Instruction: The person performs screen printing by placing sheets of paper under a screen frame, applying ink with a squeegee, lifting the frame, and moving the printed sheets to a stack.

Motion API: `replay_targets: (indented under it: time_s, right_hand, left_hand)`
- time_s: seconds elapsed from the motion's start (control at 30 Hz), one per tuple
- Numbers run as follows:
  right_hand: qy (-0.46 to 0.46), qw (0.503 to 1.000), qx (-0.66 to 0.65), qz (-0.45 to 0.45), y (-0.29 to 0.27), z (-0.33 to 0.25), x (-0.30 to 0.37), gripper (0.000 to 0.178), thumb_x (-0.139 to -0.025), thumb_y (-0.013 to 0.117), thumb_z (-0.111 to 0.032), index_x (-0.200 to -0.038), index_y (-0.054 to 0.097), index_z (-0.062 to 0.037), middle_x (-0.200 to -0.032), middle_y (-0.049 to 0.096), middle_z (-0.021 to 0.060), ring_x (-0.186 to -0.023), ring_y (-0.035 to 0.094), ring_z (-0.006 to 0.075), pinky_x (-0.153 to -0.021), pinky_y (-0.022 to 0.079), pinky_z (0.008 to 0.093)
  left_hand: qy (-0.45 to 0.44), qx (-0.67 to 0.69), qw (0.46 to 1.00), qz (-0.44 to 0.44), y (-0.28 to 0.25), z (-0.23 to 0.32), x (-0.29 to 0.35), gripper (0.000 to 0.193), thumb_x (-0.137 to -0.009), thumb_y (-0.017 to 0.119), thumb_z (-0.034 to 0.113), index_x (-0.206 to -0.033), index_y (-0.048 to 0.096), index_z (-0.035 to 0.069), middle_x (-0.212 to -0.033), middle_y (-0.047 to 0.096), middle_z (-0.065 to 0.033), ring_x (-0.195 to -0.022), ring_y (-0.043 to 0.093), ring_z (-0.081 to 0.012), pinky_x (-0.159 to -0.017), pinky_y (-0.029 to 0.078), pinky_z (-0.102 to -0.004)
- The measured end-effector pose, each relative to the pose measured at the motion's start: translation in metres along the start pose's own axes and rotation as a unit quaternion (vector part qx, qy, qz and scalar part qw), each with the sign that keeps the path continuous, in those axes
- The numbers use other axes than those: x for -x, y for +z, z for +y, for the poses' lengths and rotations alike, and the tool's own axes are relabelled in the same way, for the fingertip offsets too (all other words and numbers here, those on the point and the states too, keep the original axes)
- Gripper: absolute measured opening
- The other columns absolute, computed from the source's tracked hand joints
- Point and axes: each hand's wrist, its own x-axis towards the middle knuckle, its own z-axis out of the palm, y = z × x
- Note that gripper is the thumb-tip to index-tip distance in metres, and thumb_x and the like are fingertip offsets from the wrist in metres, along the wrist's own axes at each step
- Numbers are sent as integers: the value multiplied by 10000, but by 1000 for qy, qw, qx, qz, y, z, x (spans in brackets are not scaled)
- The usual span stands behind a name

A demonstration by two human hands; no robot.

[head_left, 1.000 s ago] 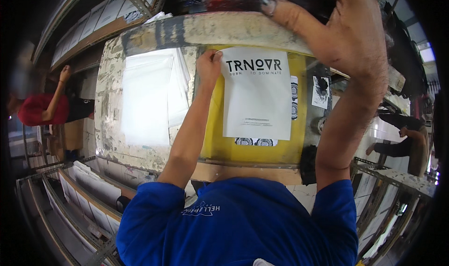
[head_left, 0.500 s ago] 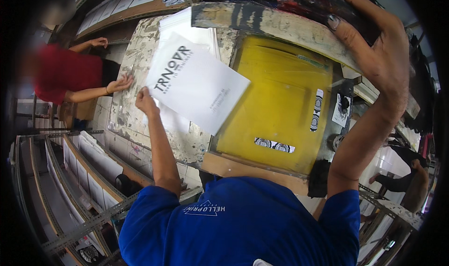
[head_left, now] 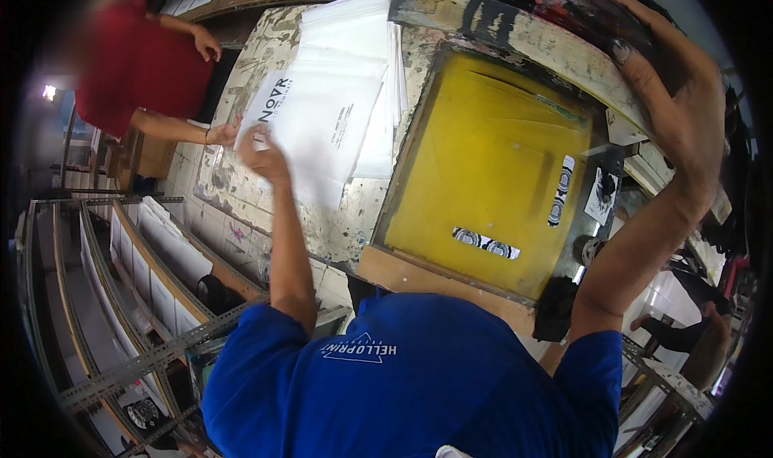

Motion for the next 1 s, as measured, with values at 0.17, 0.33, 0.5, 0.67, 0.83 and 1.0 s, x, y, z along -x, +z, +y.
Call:
replay_targets:
  time_s: [0.17, 0.33, 0.5, 0.67, 0.83, 1.0]
  right_hand:
    - [14, 999, -36, -13, -1, 9, 2, 466, -931, 732, -208, -1348, 669, -11, -1204, 727, 203, -1094, 688, 253, -1016, 514, 378]
    - [6, 1000, -17, -25, -3, 4, 1, 473, -927, 738, -259, -1342, 682, -40, -1174, 738, 198, -1048, 710, 250, -974, 546, 380]
    - [19, 999, 2, -31, -4, 3, 1, 480, -910, 749, -272, -1337, 691, -58, -1121, 755, 199, -977, 738, 253, -915, 573, 374]
    - [-11, 1000, 1, -3, -2, 7, -1, 498, -908, 750, -307, -1336, 691, -59, -1105, 759, 202, -941, 745, 250, -888, 580, 367]
    - [-5, 1000, 8, -25, -6, 8, -2, 488, -925, 740, -315, -1341, 689, -65, -1143, 754, 181, -1004, 731, 246, -930, 559, 360]
    - [15, 1000, 3, -27, -5, 1, -3, 475, -934, 738, -305, -1345, 688, -73, -1173, 748, 167, -1027, 719, 242, -954, 547, 362]
  left_hand:
    - [81, 26, 963, -257, 27, 143, 75, 271, -768, 875, 265, -1012, 790, 185, -969, 680, 3, -1009, 574, -237, -857, 384, -414]
    - [20, -9, 958, -287, 46, 155, 96, 169, -766, 867, 248, -909, 799, 189, -971, 631, 9, -1008, 539, -234, -861, 371, -430]
    - [-12, 24, 975, -220, 61, 145, 79, 82, -786, 854, 224, -814, 797, 171, -989, 636, 17, -1031, 537, -241, -868, 370, -431]
    - [-97, 120, 956, -250, 63, 145, 60, 83, -788, 846, 189, -786, 796, 122, -972, 714, -16, -1036, 592, -255, -894, 414, -427]
    - [-272, 186, 911, -246, 66, 138, 60, 135, -768, 840, 169, -805, 779, 54, -916, 751, -86, -988, 633, -284, -921, 469, -419]
    - [3, 214, 957, -195, 41, 194, 39, 108, -733, 849, 92, -773, 748, 93, -915, 726, -9, -991, 625, -250, -854, 407, -424]
